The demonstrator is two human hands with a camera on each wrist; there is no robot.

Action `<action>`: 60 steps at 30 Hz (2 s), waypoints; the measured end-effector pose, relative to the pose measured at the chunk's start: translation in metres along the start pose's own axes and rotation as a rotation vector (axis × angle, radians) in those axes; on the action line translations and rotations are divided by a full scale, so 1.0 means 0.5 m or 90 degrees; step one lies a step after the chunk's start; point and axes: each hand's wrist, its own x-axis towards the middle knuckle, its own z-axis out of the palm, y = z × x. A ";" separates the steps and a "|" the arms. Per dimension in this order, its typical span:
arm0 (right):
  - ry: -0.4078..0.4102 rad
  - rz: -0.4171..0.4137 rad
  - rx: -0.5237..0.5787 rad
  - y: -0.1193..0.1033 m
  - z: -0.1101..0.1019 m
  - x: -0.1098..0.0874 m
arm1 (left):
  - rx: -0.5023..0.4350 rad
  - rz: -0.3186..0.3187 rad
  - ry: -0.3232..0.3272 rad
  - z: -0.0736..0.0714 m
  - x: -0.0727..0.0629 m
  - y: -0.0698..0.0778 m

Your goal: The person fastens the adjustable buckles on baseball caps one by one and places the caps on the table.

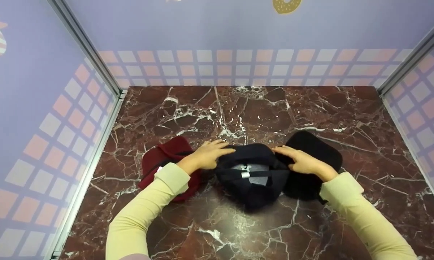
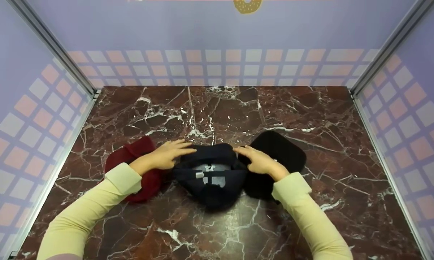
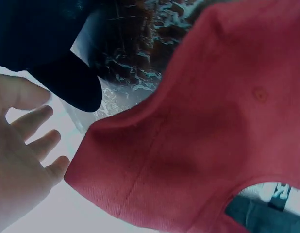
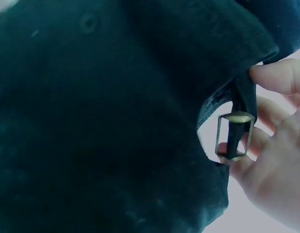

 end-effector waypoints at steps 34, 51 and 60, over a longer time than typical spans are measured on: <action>0.141 -0.138 -0.003 -0.042 0.053 0.027 | -0.255 0.119 0.014 0.019 -0.008 -0.018; 0.294 0.052 0.692 -0.084 0.025 0.036 | -0.818 -0.056 0.108 0.005 -0.013 0.005; 0.345 0.204 0.865 -0.097 0.017 0.057 | -1.057 -0.195 0.225 0.019 0.013 0.005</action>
